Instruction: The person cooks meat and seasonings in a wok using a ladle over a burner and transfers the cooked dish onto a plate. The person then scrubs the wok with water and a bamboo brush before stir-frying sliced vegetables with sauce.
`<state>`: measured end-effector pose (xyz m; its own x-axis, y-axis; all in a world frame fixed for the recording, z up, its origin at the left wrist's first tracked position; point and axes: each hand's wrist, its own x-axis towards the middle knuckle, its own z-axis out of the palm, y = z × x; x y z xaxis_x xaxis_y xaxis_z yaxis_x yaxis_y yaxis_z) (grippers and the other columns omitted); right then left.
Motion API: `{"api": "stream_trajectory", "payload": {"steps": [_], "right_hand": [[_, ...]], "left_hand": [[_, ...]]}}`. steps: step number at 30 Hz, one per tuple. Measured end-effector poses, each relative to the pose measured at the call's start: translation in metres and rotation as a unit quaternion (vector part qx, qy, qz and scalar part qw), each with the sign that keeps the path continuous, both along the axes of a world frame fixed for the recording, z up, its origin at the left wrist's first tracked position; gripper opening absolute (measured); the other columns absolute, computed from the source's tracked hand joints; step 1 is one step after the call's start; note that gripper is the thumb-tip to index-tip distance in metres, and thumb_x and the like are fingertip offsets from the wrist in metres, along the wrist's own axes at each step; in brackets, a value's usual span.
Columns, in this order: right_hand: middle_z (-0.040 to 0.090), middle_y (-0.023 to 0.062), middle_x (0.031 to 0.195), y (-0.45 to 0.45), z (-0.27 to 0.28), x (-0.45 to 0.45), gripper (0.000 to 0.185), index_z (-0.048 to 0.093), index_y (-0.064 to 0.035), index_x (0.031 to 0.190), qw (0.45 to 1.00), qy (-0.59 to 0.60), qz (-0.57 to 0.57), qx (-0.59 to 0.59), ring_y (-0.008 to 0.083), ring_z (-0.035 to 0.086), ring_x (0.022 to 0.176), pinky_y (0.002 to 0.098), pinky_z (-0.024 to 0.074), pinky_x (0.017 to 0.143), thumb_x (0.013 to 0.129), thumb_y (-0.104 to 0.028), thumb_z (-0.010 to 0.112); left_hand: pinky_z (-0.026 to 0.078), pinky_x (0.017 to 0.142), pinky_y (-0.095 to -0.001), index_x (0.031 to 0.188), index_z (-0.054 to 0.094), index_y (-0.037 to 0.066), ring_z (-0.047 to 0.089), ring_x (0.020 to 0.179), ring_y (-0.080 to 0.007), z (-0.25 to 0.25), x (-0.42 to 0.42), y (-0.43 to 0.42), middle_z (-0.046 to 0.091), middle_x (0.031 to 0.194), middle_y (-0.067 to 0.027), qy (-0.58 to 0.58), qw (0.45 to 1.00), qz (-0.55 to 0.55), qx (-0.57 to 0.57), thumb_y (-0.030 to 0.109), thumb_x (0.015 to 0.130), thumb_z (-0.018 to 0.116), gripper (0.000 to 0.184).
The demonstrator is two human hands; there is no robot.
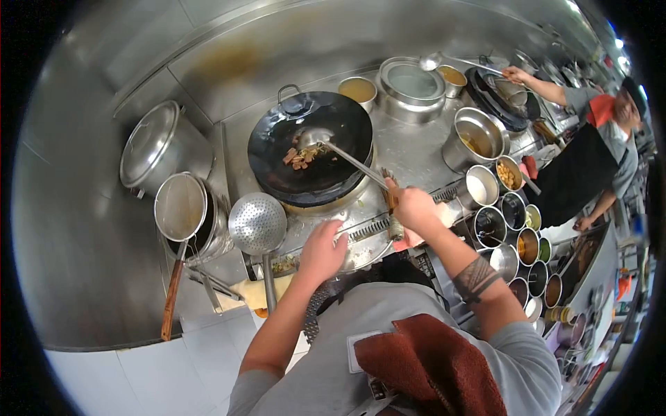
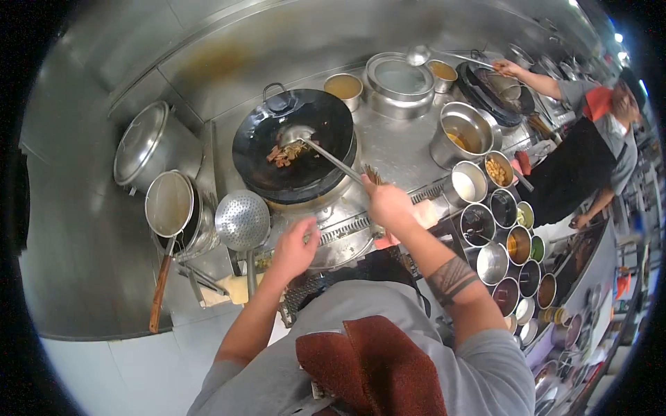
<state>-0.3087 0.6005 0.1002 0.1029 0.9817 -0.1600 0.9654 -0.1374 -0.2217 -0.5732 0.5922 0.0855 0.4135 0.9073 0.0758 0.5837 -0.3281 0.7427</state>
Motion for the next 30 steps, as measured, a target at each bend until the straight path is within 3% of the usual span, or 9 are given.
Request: {"api": "stream_trajectory", "payload": {"steps": [5, 10, 13, 15, 17, 21, 25, 29, 30], "right_hand": [[0.07, 0.0252, 0.09, -0.005, -0.012, -0.016, 0.053, 0.053, -0.0108, 0.141, 0.992, 0.097, -0.054, 0.053, 0.0405, 0.07, 0.086, 0.0514, 0.0555, 0.077, 0.088, -0.012, 0.053], [0.068, 0.0287, 0.087, -0.04, -0.012, -0.019, 0.065, 0.045, -0.0097, 0.148, 0.978, 0.182, -0.101, 0.028, 0.0428, 0.069, 0.083, 0.0532, 0.0537, 0.074, 0.084, -0.008, 0.054], [0.068, 0.0268, 0.096, -0.108, -0.033, -0.008, 0.064, 0.04, -0.0115, 0.153, 0.95, 0.261, -0.096, 0.143, 0.0386, 0.069, 0.077, 0.0501, 0.0537, 0.075, 0.092, -0.009, 0.057], [0.068, 0.0167, 0.087, -0.148, -0.059, -0.002, 0.06, 0.04, -0.013, 0.154, 0.881, 0.378, -0.089, 0.271, 0.0261, 0.066, 0.066, 0.0436, 0.0539, 0.062, 0.097, -0.013, 0.059], [0.061, 0.0066, 0.077, -0.201, 0.001, 0.005, 0.055, 0.042, -0.0138, 0.153, 0.721, 0.637, -0.271, 0.029, 0.0131, 0.057, 0.058, 0.0329, 0.049, 0.049, 0.101, -0.012, 0.058], [0.052, -0.0004, 0.07, -0.289, 0.002, -0.014, 0.054, 0.043, -0.0131, 0.153, 0.565, 0.658, -0.465, 0.176, 0.0086, 0.048, 0.046, 0.0263, 0.0394, 0.04, 0.1, -0.011, 0.057], [0.057, 0.0029, 0.066, -0.347, 0.007, 0.009, 0.056, 0.044, -0.0062, 0.15, 0.66, 0.348, -0.624, 0.23, 0.0125, 0.055, 0.05, 0.0322, 0.0454, 0.044, 0.097, -0.012, 0.061], [0.055, 0.0026, 0.062, -0.403, 0.003, 0.083, 0.049, 0.053, -0.0046, 0.142, 0.752, 0.193, -0.605, 0.176, 0.0126, 0.052, 0.045, 0.0306, 0.0401, 0.039, 0.094, -0.008, 0.059], [0.06, 0.0107, 0.065, -0.402, 0.01, 0.094, 0.041, 0.057, -0.0023, 0.131, 0.76, 0.191, -0.605, 0.144, 0.0206, 0.06, 0.052, 0.0364, 0.0463, 0.049, 0.091, -0.01, 0.059]], "left_hand": [[0.039, 0.112, -0.0473, 0.131, 0.056, -0.005, 0.047, 0.132, -0.04, -0.01, 0.02, 0.053, 0.054, 0.139, -0.023, 0.163, 0.947, -0.003, 0.275, 0.014, 0.088, 0.066, 0.048], [0.04, 0.11, -0.0469, 0.128, 0.058, -0.004, 0.05, 0.128, -0.0396, 0.002, 0.04, 0.01, 0.058, 0.134, -0.0217, 0.02, 0.971, -0.107, 0.214, 0.012, 0.089, 0.066, 0.043], [0.048, 0.099, -0.0446, 0.123, 0.062, -0.002, 0.061, 0.112, -0.0363, -0.018, 0.019, -0.035, 0.063, 0.125, -0.0207, -0.016, 0.982, -0.154, 0.105, 0.01, 0.092, 0.064, 0.033], [0.053, 0.086, -0.0371, 0.116, 0.066, -0.002, 0.067, 0.096, -0.0277, -0.041, 0.001, -0.054, 0.068, 0.112, -0.0174, -0.074, 0.987, -0.141, -0.02, 0.009, 0.093, 0.066, 0.026], [0.053, 0.079, -0.033, 0.113, 0.067, -0.002, 0.067, 0.089, -0.0232, -0.088, -0.03, -0.059, 0.069, 0.105, -0.0148, -0.069, 0.988, -0.11, -0.084, 0.008, 0.092, 0.067, 0.024], [0.053, 0.069, -0.026, 0.107, 0.071, 0.0, 0.065, 0.076, -0.0139, -0.139, -0.071, -0.056, 0.069, 0.092, -0.0085, -0.077, 0.984, -0.112, -0.119, 0.011, 0.091, 0.071, 0.019], [0.053, 0.067, -0.0267, 0.106, 0.072, 0.001, 0.064, 0.075, -0.0129, -0.161, -0.087, -0.047, 0.068, 0.09, -0.0077, -0.071, 0.978, -0.118, -0.157, 0.013, 0.091, 0.072, 0.019], [0.053, 0.068, -0.0273, 0.106, 0.072, 0.001, 0.065, 0.074, -0.0134, -0.153, -0.071, -0.037, 0.068, 0.089, -0.0077, -0.067, 0.971, -0.13, -0.189, 0.014, 0.091, 0.071, 0.02], [0.054, 0.07, -0.0283, 0.106, 0.072, 0.0, 0.065, 0.075, -0.0147, -0.139, -0.059, -0.035, 0.068, 0.09, -0.0083, -0.051, 0.968, -0.146, -0.2, 0.013, 0.091, 0.07, 0.019]]}}
